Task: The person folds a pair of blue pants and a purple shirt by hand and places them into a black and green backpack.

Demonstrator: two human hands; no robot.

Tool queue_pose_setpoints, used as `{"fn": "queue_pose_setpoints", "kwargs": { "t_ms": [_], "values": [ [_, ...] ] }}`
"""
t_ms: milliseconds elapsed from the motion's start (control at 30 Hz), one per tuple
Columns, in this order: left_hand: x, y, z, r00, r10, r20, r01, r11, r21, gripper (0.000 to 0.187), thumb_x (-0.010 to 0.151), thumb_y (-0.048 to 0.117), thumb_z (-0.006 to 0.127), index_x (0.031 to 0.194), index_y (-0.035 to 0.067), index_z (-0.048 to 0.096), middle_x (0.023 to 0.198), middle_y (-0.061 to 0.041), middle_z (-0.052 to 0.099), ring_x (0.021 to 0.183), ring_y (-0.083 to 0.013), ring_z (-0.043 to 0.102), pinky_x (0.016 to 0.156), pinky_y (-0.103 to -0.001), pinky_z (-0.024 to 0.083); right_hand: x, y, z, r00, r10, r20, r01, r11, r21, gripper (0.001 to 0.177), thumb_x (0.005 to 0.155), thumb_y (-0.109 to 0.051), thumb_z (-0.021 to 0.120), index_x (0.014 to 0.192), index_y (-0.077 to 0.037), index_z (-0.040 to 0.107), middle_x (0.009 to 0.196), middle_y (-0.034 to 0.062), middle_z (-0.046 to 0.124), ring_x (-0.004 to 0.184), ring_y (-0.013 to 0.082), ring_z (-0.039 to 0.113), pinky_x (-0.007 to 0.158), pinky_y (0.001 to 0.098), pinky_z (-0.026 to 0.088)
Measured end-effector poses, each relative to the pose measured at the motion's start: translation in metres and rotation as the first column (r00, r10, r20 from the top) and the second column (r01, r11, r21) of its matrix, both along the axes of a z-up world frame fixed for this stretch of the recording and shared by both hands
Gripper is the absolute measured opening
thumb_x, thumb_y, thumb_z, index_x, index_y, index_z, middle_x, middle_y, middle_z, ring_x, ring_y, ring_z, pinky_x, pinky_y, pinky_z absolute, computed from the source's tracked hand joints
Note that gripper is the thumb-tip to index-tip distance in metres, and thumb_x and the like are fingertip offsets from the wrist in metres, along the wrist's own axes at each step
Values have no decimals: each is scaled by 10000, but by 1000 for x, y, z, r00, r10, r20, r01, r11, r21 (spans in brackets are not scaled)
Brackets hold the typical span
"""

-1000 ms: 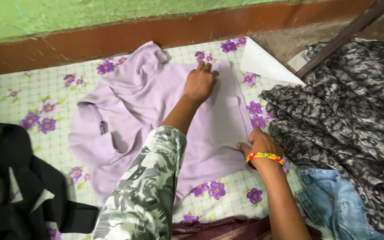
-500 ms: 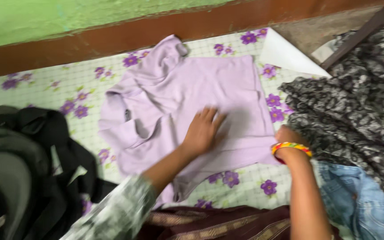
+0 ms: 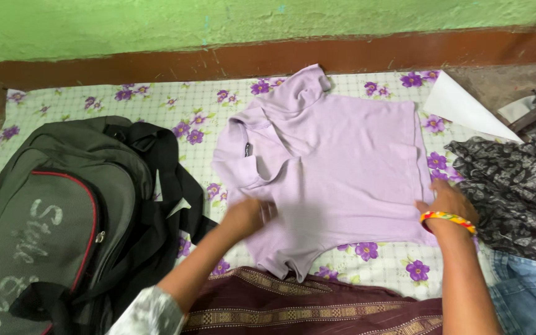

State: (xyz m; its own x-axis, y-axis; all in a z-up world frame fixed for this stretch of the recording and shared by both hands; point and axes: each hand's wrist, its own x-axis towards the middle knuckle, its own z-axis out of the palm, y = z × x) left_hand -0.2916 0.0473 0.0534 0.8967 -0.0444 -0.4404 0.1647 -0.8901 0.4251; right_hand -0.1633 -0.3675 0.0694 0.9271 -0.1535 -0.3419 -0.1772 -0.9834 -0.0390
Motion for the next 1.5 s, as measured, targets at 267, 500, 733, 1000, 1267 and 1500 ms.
{"fn": "queue_pose_setpoints", "kwargs": {
  "t_ms": [267,500,733,1000,1267,1500],
  "values": [
    [69,61,-4,887,289,361,-360,922,145,770,657,278,909,1359,159,615,1285,-135,604,1225,-315,510,994,-542,347,-19,63,-5,817,502,285,-577,729,369,622,683,-232,881,1263,-149,670,1348,73,610,1261,294,549,1076,406,437],
    [68,77,-15,805,203,558,-252,968,11,533,619,354,912,1076,138,741,1162,-108,661,1151,-308,554,1001,-489,360,-24,64,-18,828,454,330,-553,758,344,513,734,-232,853,1214,-126,707,1341,78,616,1252,296,544,1070,391,458],
    [79,77,-38,786,197,586,-293,953,72,156,720,200,810,872,174,784,1083,-46,725,1140,-246,613,994,-419,391,-2,129,-9,840,368,399,-541,625,562,353,824,-232,811,1149,-109,753,1179,73,736,1097,218,704,989,358,539],
    [62,78,-60,566,670,481,-346,722,-599,215,772,265,820,893,113,728,867,-86,723,833,-280,685,887,-371,450,147,332,-70,879,316,358,-473,479,739,572,869,-317,827,1322,-33,624,1226,109,717,1115,208,685,971,338,542],
    [64,50,-63,219,680,700,-478,700,-530,166,870,162,758,907,57,636,705,-106,635,718,-307,565,833,-412,434,169,343,-89,975,224,9,-89,351,932,369,780,-108,881,1101,30,764,1027,108,759,842,123,679,777,243,548],
    [66,49,-64,191,649,736,-520,703,-485,194,874,126,759,898,60,578,737,-125,656,725,-334,577,833,-413,428,93,353,-60,804,319,503,-579,220,785,259,815,-81,879,1028,-8,752,962,43,713,765,107,583,707,243,520]
  ]
}}
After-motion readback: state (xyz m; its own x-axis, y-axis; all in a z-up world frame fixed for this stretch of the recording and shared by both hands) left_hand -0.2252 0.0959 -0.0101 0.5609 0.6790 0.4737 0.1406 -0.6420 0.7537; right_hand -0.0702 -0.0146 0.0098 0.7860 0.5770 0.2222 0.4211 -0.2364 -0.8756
